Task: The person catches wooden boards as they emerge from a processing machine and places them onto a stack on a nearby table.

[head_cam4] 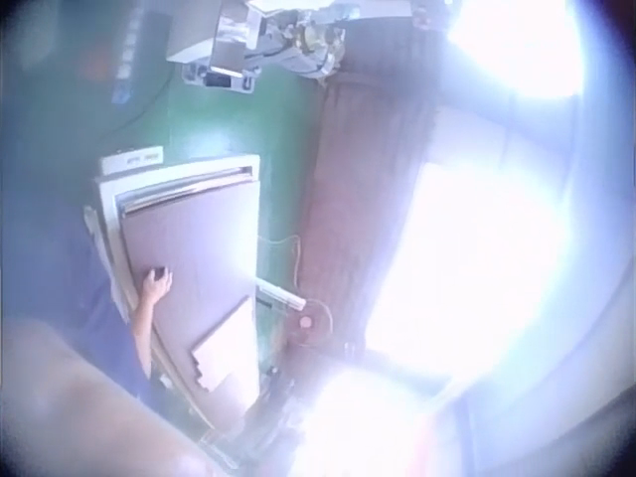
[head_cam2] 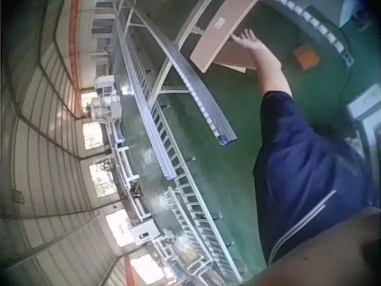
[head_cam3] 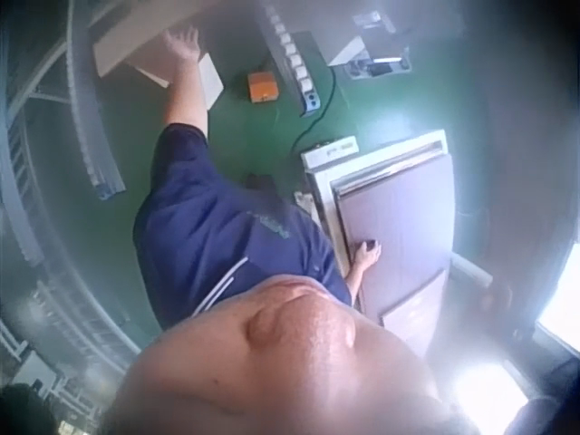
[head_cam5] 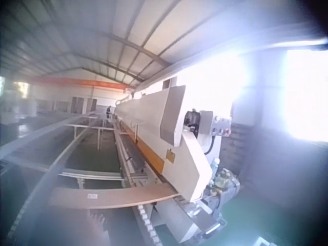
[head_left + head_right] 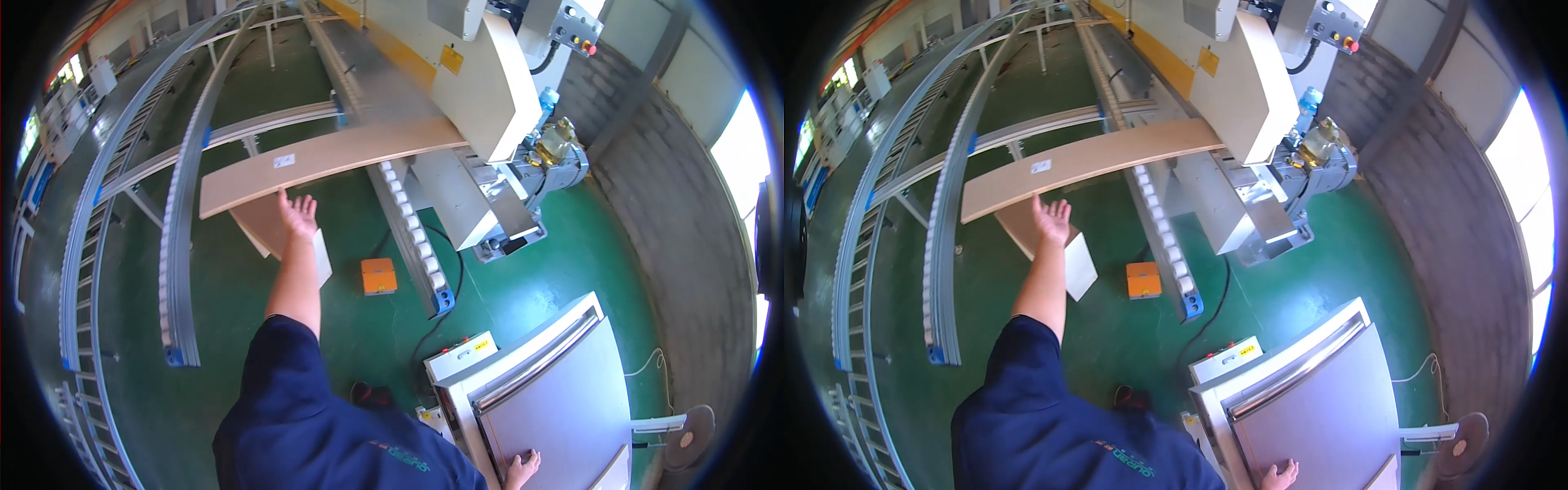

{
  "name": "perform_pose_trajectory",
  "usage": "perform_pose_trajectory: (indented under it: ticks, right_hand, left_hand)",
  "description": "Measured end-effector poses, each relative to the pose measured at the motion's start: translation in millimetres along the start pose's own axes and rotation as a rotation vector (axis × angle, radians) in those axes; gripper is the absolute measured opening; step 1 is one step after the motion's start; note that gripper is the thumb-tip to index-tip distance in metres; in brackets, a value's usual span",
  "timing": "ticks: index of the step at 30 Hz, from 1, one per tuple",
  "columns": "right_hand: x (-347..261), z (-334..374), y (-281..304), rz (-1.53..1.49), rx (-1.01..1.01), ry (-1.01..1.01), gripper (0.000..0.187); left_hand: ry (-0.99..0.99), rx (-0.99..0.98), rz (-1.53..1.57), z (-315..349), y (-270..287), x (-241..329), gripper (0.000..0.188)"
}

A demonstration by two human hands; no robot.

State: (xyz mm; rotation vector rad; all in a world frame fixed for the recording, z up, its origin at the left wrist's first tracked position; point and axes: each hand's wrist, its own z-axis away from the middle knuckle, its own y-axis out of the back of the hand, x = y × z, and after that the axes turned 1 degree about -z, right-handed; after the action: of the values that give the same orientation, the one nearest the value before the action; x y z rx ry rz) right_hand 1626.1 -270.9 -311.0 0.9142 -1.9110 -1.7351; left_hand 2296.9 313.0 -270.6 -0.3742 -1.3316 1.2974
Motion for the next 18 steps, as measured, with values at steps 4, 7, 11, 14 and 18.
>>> perform_pose_trajectory:
  ticks: [4, 7, 11, 14, 18]
  right_hand:
    - [18.7, 7.7, -13.5, -0.156, -0.051, -0.113, 0.046]
    - [10.4, 15.9, -14.7, -0.27, -0.077, -0.212, 0.049]
    - [-27.8, 23.4, 6.5, -0.197, -0.074, -0.296, 0.049]
    - [-33.6, 21.0, 10.8, -0.179, -0.073, -0.346, 0.045]
    - [-62.1, -2.2, 15.8, -0.107, -0.01, -0.347, 0.037]
  left_hand:
    - [-0.035, -0.132, 0.121, -26.3, -24.3, 2.4, 0.071]
    - [-0.084, -0.001, -0.013, -37.9, -9.1, 18.2, 0.052]
    - [-0.084, -0.059, -0.122, -10.1, -8.6, 17.6, 0.052]
    - [-0.057, -0.108, -0.136, 19.4, -9.2, 10.4, 0.055]
    - [-0.078, -0.216, -0.164, 46.8, 17.3, 8.5, 0.049]
